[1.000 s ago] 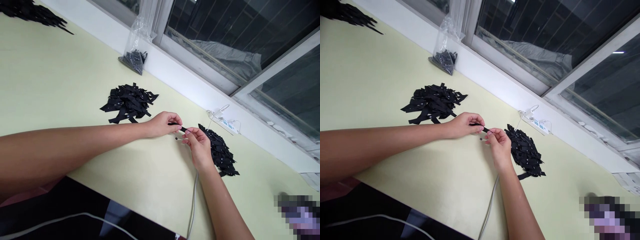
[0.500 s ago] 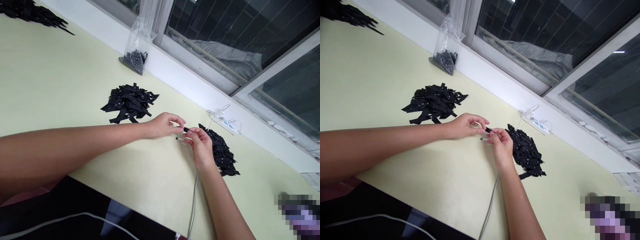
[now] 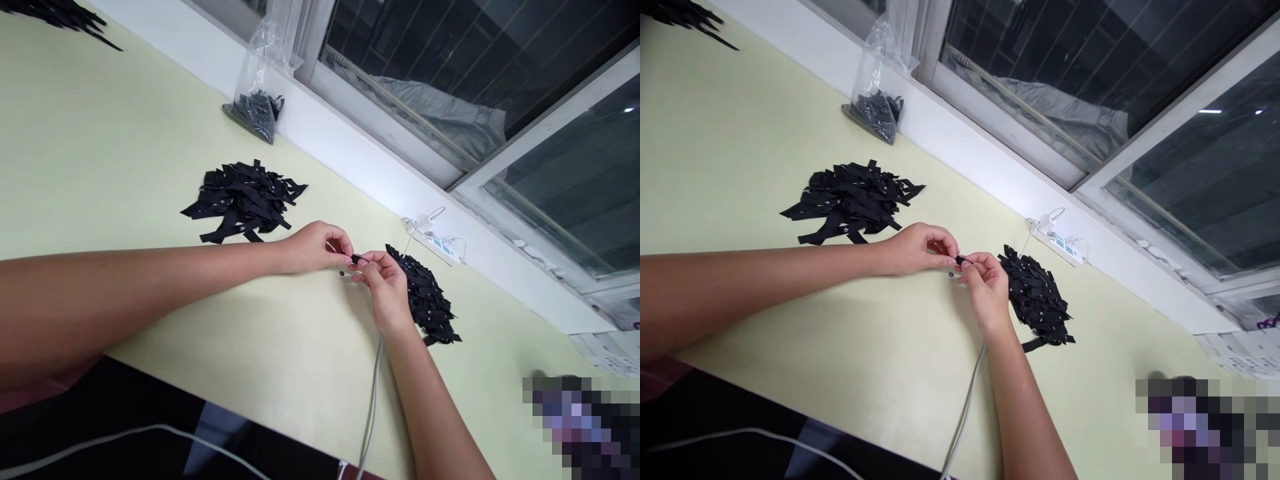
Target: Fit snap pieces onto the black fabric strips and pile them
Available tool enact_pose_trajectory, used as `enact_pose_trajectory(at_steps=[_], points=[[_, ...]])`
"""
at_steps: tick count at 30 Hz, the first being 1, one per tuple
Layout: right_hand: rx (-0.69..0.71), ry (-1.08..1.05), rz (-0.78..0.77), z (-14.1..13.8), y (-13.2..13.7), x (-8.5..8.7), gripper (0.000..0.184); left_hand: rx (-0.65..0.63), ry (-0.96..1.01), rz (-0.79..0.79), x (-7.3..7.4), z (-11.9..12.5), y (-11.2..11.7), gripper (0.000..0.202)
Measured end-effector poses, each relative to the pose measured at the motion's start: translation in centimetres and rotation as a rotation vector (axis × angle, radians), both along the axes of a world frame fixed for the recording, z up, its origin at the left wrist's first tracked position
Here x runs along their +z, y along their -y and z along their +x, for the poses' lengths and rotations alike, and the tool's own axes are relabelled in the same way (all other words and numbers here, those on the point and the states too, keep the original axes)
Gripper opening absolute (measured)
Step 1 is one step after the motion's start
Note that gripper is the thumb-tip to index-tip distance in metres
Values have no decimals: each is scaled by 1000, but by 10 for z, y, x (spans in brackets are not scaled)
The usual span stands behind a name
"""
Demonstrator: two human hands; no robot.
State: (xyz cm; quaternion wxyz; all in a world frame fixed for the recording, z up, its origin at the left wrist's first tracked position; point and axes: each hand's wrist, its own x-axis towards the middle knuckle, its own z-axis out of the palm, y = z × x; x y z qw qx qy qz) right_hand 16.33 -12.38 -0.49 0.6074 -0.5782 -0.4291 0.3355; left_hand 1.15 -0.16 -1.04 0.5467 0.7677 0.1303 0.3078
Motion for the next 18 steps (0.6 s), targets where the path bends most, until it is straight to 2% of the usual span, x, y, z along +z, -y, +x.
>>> enact_pose_trajectory(at_steps=[6,11,18], points=[[58,83,37,-1,0,-1,20,32,28,14,0,2,-1,18],[122,98,43,-1,0,-2,18,98,-1,90,1,2,-2,16],[74,163,59,-1,2,-1,18,189,-41,185,8,-2,2,8]])
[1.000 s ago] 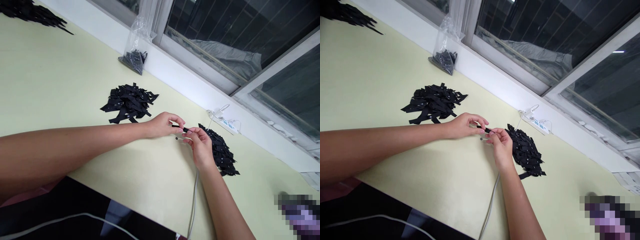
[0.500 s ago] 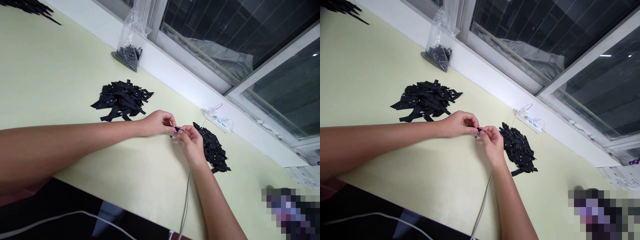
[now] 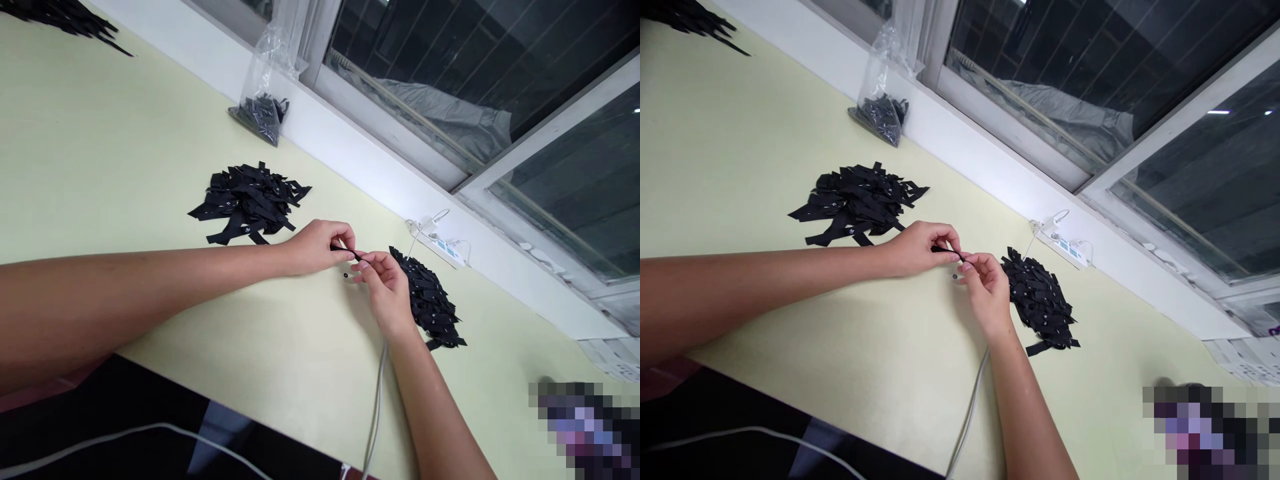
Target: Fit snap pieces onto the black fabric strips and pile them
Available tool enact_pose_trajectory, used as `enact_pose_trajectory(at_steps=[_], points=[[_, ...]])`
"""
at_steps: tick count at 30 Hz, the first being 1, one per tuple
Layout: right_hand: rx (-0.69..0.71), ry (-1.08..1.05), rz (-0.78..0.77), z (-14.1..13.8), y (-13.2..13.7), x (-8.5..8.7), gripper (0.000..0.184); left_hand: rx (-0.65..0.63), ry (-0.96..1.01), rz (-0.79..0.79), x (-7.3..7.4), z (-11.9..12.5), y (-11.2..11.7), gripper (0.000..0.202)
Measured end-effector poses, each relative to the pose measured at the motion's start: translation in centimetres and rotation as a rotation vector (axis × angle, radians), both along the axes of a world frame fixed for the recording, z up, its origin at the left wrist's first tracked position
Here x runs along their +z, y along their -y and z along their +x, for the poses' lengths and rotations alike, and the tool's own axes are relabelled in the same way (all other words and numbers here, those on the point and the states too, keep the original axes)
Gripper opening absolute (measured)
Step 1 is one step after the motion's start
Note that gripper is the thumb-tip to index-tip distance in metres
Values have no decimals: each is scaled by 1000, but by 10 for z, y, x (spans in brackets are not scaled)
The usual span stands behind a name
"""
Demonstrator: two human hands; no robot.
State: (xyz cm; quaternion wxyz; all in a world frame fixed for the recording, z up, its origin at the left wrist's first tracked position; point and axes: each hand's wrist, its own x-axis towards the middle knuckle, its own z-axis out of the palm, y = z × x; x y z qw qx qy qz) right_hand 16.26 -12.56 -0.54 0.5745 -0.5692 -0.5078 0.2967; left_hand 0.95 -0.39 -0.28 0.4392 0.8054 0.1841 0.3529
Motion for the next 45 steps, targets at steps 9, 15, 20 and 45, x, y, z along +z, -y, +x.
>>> enact_pose_trajectory(at_steps=[9,15,20,45], points=[[-28,26,-2,-1,-1,-2,20,13,2,52,1,-1,1,6],[-33,18,-4,-1,-1,-1,22,-17,20,15,1,0,-1,7],[-30,12,-12,-2,-1,0,22,-10,17,39,1,-1,0,6],[-52,43,-21,-2,-1,0,27,-15,-6,90,-2,1,2,9]])
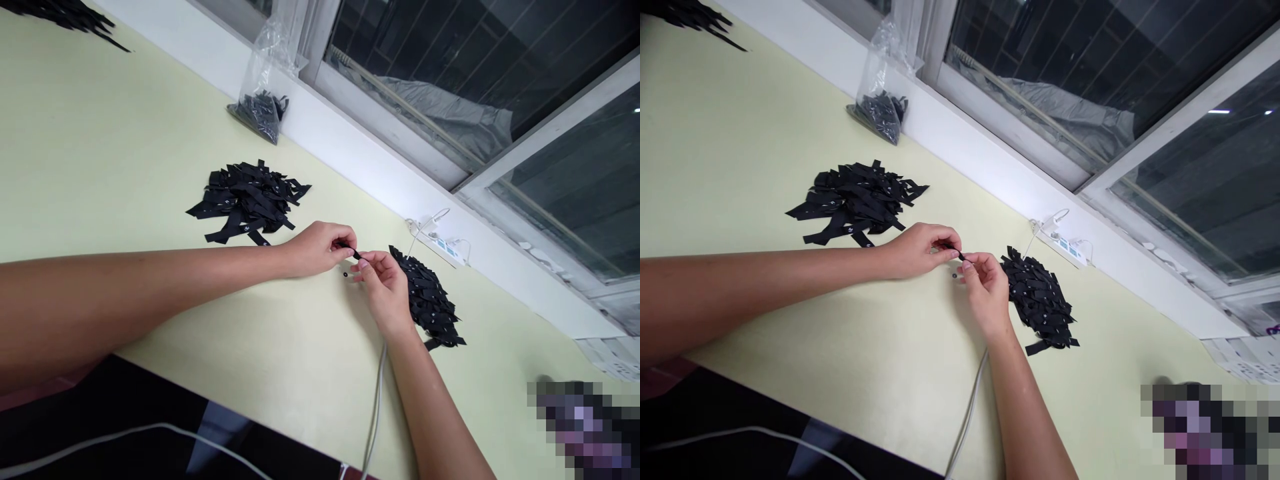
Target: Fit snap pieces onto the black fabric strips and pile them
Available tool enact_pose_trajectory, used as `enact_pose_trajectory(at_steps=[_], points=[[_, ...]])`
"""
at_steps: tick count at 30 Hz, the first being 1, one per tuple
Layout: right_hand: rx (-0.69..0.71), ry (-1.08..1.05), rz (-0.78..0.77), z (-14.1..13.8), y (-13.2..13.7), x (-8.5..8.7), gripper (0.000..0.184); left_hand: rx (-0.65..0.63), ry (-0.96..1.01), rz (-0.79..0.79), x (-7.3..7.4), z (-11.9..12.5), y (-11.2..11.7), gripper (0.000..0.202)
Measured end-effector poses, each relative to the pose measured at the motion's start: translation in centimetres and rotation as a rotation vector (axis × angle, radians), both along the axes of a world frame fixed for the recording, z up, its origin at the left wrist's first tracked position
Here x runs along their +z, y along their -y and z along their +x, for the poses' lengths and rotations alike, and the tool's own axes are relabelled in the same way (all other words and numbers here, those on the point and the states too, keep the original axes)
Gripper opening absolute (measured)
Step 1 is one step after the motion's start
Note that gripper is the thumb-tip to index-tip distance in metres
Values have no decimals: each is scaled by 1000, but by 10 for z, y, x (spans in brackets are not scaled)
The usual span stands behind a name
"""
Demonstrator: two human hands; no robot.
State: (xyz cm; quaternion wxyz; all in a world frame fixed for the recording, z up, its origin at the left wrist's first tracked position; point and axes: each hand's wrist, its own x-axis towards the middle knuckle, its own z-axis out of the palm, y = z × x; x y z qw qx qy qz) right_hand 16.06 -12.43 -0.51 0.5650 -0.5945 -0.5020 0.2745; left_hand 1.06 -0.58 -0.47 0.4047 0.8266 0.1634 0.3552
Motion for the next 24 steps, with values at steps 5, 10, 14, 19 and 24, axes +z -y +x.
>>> enact_pose_trajectory(at_steps=[5,10,14,19,24], points=[[-16,21,-8,-1,0,-1,28,27,14,-16,2,-1,-1,8],[-88,254,-34,5,3,-2,29,57,47,6,2,-1,-4,7],[-1,661,-202,10,8,2,17,95,46,10,0,-1,-7,7],[52,706,-261,12,9,5,13,80,19,10,-1,-1,-7,7],[36,675,-219,12,8,2,14,73,7,11,0,-2,-8,7]])
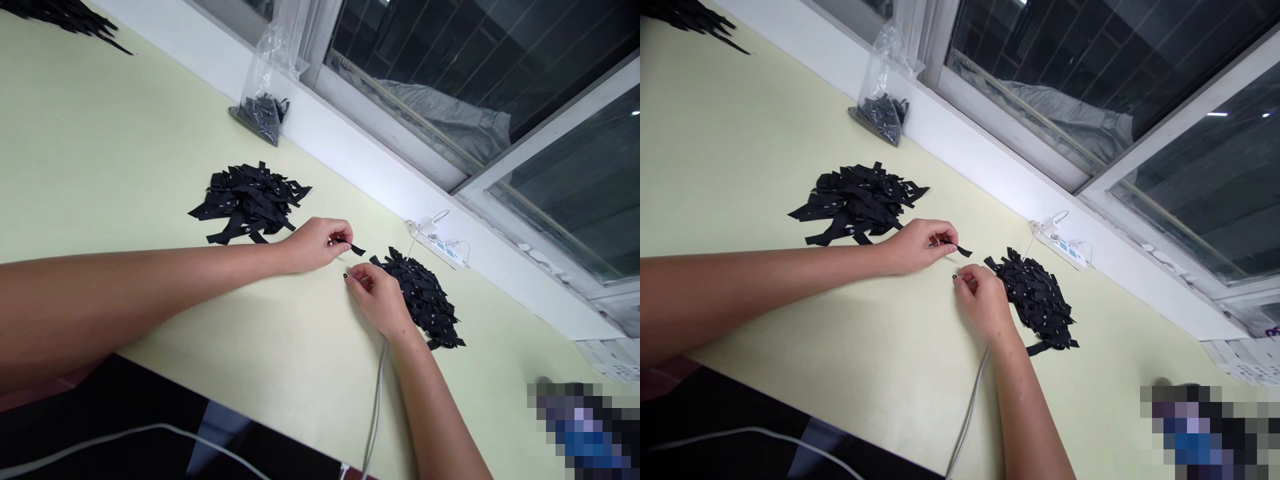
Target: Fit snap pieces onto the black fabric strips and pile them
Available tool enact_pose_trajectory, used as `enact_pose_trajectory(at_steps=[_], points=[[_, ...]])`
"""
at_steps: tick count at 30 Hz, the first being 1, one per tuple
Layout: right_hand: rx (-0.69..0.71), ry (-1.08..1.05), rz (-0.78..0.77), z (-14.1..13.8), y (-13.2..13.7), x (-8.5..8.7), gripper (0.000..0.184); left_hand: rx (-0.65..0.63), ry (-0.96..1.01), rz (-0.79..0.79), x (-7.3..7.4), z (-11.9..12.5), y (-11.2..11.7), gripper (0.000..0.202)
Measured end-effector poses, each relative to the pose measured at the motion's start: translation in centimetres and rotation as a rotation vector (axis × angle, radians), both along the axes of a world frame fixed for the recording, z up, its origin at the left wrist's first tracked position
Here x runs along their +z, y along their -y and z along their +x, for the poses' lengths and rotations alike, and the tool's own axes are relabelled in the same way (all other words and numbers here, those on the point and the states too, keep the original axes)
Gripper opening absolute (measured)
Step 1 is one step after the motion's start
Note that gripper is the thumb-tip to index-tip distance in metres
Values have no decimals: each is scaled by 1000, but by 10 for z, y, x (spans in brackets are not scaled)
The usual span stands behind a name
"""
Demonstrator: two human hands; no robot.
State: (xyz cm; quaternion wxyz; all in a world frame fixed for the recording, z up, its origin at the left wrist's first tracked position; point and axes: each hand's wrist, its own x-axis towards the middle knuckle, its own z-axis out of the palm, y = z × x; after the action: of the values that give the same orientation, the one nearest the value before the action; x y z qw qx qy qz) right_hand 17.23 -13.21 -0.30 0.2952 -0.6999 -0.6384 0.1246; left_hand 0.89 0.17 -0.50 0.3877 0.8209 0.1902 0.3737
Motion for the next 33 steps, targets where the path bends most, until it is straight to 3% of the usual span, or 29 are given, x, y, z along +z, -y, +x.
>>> enact_pose_trajectory(at_steps=[13,20,33], points=[[21,27,25,1,-1,-1,14,3,-18,-1,2,-1,0,4],[-8,57,-68,-2,1,3,10,-1,-42,5,0,-1,1,6],[60,150,-44,-5,4,9,15,-53,-108,68,-1,-2,1,5]])
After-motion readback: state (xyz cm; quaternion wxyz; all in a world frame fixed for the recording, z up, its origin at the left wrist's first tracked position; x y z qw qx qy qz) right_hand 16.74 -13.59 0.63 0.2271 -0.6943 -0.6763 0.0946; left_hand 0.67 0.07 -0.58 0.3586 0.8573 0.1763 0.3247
